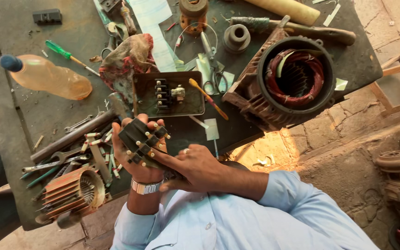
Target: The person holds a small electrical component and repeatedly rubs its terminals with a flat abrasive tool. The person rotates the component to access different sides and continues the rubbing motion throughout the clip.
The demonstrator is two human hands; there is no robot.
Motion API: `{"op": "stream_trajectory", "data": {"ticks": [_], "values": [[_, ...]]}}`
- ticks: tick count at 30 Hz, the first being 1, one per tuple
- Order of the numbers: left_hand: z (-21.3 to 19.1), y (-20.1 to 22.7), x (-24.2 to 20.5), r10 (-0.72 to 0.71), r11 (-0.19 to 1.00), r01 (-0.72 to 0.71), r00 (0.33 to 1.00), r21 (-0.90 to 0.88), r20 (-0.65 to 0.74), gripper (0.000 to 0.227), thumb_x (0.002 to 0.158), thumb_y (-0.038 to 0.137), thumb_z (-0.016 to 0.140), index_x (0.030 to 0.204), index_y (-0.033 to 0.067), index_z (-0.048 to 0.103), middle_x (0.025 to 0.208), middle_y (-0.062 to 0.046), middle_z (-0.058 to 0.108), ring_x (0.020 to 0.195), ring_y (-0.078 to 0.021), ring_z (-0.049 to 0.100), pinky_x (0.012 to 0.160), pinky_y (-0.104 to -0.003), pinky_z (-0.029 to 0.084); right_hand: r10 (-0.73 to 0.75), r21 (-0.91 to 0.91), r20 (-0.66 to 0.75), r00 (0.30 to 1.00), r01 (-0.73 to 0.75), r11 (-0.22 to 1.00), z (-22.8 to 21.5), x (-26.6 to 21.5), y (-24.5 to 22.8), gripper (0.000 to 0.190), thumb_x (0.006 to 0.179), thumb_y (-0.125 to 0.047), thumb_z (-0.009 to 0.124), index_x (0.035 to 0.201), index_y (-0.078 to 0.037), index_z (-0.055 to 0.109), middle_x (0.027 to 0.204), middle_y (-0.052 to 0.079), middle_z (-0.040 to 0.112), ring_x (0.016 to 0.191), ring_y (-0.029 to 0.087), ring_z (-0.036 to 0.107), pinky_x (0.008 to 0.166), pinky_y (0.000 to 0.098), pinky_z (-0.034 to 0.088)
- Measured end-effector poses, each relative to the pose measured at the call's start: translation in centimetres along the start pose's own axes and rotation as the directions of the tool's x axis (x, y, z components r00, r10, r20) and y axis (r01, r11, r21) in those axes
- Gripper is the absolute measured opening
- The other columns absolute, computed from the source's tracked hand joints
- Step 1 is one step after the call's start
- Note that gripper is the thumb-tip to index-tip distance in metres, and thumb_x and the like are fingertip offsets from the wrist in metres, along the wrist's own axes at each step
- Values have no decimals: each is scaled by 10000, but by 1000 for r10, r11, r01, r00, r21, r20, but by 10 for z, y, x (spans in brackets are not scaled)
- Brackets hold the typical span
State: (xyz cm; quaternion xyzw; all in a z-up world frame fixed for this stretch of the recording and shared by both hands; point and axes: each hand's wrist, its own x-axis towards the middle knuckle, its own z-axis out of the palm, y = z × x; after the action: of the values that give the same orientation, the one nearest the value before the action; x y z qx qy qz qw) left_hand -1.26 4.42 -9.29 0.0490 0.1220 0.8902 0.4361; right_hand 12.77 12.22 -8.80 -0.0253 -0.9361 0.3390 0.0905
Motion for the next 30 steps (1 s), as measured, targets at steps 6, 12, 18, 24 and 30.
{"op": "stream_trajectory", "data": {"ticks": [6,12,18,24,30], "values": [[2,-29,-1,43,999,-41,997,36,-57,281,1058,334,455,1024,71,548,981,-124,577,997,-280,673,1039,-478,495,-29,-23,-39,999,28,999,-24,-12,13,712,925,-698,598,1311,-105,509,780,68,664,695,285,669,607,423,475],[2,-16,-6,105,991,-95,989,96,-107,225,1043,297,459,1016,82,519,959,-138,569,983,-298,663,981,-454,520,-110,-2,-3,994,110,994,-18,0,14,820,914,-757,578,1406,-106,495,774,79,645,682,281,677,608,409,497],[-5,29,-14,188,977,-178,979,117,-79,219,1064,295,465,1027,86,521,960,-123,545,950,-292,656,843,-442,560,-133,-9,68,989,134,991,-1,19,2,1016,822,-782,606,1549,-82,489,666,68,619,568,269,635,537,402,424],[-18,65,-27,137,986,-129,988,106,-75,213,1044,301,476,1014,97,530,986,-111,533,980,-313,653,838,-452,576,-162,-17,1,987,162,987,20,37,-20,804,864,-804,592,1340,-158,534,706,18,626,623,244,634,587,399,411],[-29,91,-32,83,997,-82,993,15,-82,209,1020,311,485,959,113,517,970,-95,527,1015,-295,655,832,-468,582,-140,4,-1,990,140,990,43,59,-39,803,914,-764,566,1431,-150,572,752,41,633,672,242,641,625,404,439]]}}
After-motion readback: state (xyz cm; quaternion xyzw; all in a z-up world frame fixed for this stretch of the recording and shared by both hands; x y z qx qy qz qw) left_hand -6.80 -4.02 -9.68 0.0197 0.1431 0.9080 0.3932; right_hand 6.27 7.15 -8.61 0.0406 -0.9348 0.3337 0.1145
